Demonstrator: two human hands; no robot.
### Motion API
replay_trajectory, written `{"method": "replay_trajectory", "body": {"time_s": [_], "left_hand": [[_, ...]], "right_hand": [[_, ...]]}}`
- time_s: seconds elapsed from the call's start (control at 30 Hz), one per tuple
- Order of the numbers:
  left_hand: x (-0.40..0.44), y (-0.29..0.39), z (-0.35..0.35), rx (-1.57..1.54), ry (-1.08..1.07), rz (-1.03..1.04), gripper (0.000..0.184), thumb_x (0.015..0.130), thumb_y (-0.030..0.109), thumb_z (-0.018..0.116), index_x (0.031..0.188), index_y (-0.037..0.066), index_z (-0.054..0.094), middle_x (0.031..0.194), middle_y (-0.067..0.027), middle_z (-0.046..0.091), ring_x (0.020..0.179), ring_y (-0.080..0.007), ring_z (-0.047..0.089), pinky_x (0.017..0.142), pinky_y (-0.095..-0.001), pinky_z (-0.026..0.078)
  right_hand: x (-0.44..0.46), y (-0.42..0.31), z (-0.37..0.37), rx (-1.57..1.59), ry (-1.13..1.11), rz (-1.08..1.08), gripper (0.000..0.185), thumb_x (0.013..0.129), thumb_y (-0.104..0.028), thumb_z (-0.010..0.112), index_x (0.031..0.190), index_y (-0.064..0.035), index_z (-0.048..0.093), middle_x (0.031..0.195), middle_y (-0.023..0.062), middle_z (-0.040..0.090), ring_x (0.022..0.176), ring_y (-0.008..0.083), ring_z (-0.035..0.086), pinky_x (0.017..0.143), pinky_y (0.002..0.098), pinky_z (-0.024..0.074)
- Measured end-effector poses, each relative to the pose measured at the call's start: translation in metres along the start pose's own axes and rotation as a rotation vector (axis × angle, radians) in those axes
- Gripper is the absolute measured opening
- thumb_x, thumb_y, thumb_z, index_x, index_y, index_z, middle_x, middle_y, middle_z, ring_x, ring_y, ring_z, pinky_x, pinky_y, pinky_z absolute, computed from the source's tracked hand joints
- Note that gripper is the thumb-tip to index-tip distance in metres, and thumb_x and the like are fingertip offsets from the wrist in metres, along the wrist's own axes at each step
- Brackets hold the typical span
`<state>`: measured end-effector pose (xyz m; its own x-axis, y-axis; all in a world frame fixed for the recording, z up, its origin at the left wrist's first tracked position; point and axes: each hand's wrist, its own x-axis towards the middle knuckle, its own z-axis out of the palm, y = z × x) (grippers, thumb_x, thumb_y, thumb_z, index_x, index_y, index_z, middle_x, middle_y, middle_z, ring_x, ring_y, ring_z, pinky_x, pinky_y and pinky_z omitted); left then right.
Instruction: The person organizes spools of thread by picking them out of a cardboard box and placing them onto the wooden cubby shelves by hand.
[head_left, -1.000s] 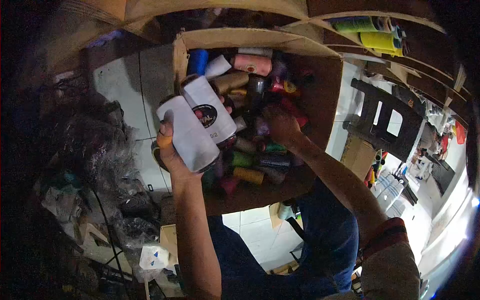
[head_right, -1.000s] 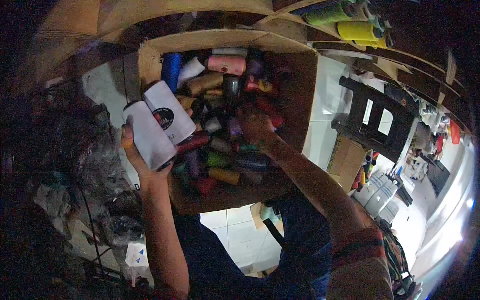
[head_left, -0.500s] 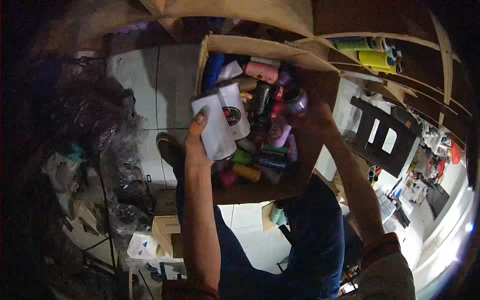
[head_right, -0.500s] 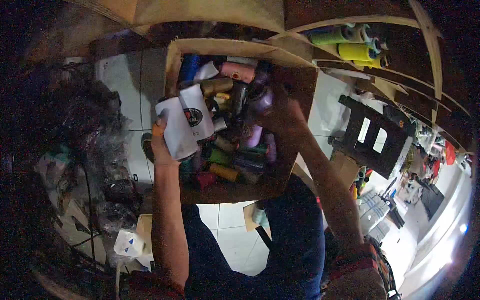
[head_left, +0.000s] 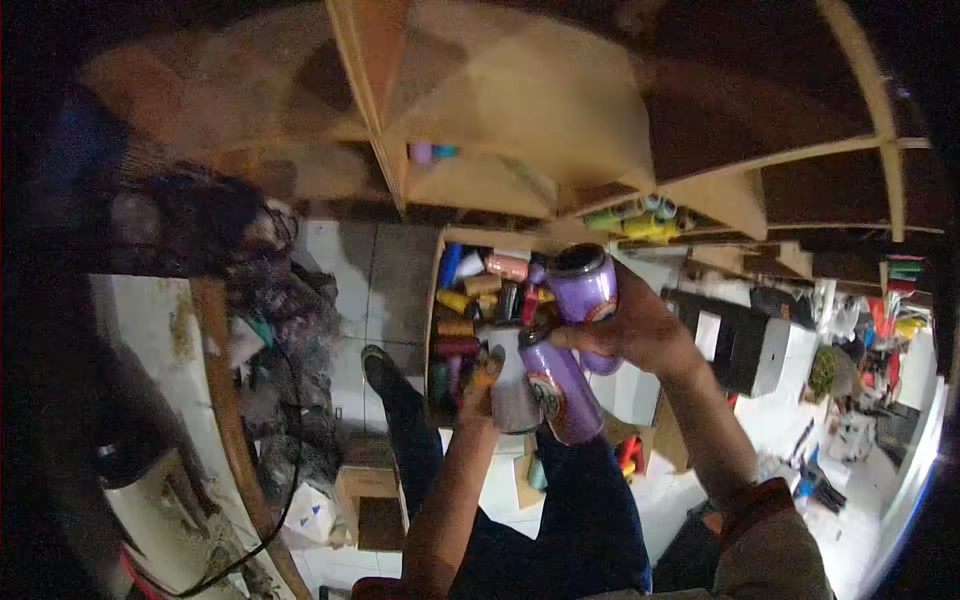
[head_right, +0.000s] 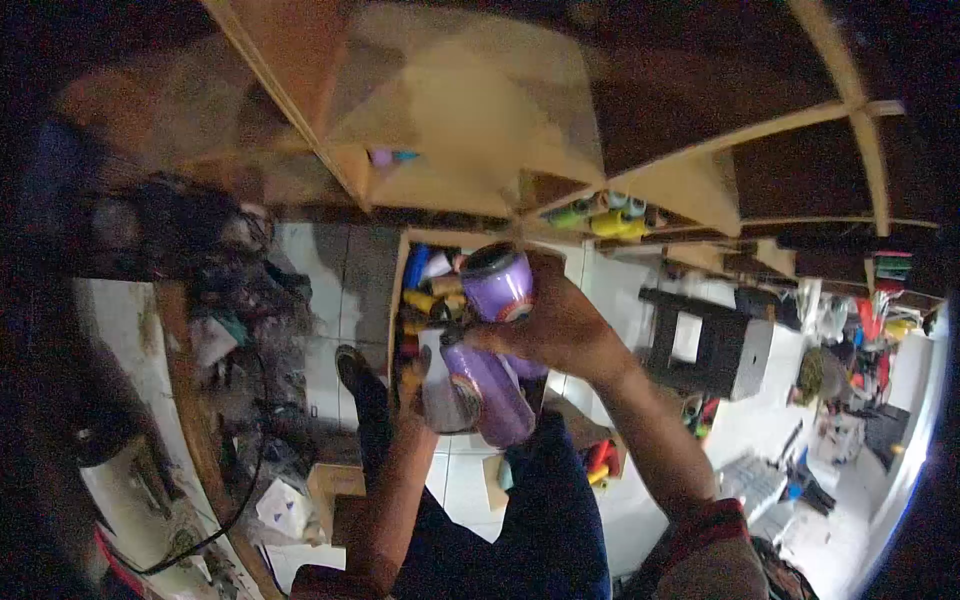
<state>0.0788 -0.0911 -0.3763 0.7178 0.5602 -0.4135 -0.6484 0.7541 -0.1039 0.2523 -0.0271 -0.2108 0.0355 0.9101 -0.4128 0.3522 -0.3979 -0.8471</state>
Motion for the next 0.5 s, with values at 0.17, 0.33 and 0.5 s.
{"method": "replay_trajectory", "body": {"time_s": [0.17, 0.33, 0.5], "left_hand": [[-0.020, -0.008, 0.106, 0.051, -0.306, 0.006, 0.088, 0.074, 0.062, 0.059, 0.135, 0.004, 0.030, 0.130, -0.0190, 0.044, 0.116, -0.0334, 0.049, 0.099, -0.0488, 0.041], [-0.057, -0.017, 0.218, 0.064, -0.238, 0.130, 0.079, 0.078, 0.062, 0.051, 0.135, 0.009, 0.034, 0.132, -0.0170, 0.043, 0.115, -0.0376, 0.049, 0.090, -0.0637, 0.039], [-0.080, -0.016, 0.261, -0.031, -0.348, 0.072, 0.087, 0.074, 0.069, 0.047, 0.135, 0.009, 0.033, 0.129, -0.0209, 0.044, 0.112, -0.0421, 0.049, 0.083, -0.0673, 0.043]], "right_hand": [[-0.040, -0.080, -0.030, 0.273, 0.066, 0.056, 0.065, 0.071, -0.005, 0.076, 0.123, 0.0024, 0.038, 0.112, 0.0115, 0.057, 0.103, 0.0180, 0.057, 0.088, 0.0303, 0.0470], [-0.085, -0.151, -0.053, 0.324, 0.248, -0.040, 0.062, 0.071, -0.015, 0.079, 0.119, 0.0036, 0.044, 0.099, 0.0083, 0.059, 0.084, 0.0149, 0.058, 0.075, 0.0277, 0.0481], [-0.126, -0.175, -0.063, 0.439, 0.309, -0.045, 0.054, 0.072, -0.018, 0.077, 0.114, 0.0027, 0.050, 0.091, 0.0066, 0.061, 0.080, 0.0123, 0.057, 0.072, 0.0255, 0.0465]]}}
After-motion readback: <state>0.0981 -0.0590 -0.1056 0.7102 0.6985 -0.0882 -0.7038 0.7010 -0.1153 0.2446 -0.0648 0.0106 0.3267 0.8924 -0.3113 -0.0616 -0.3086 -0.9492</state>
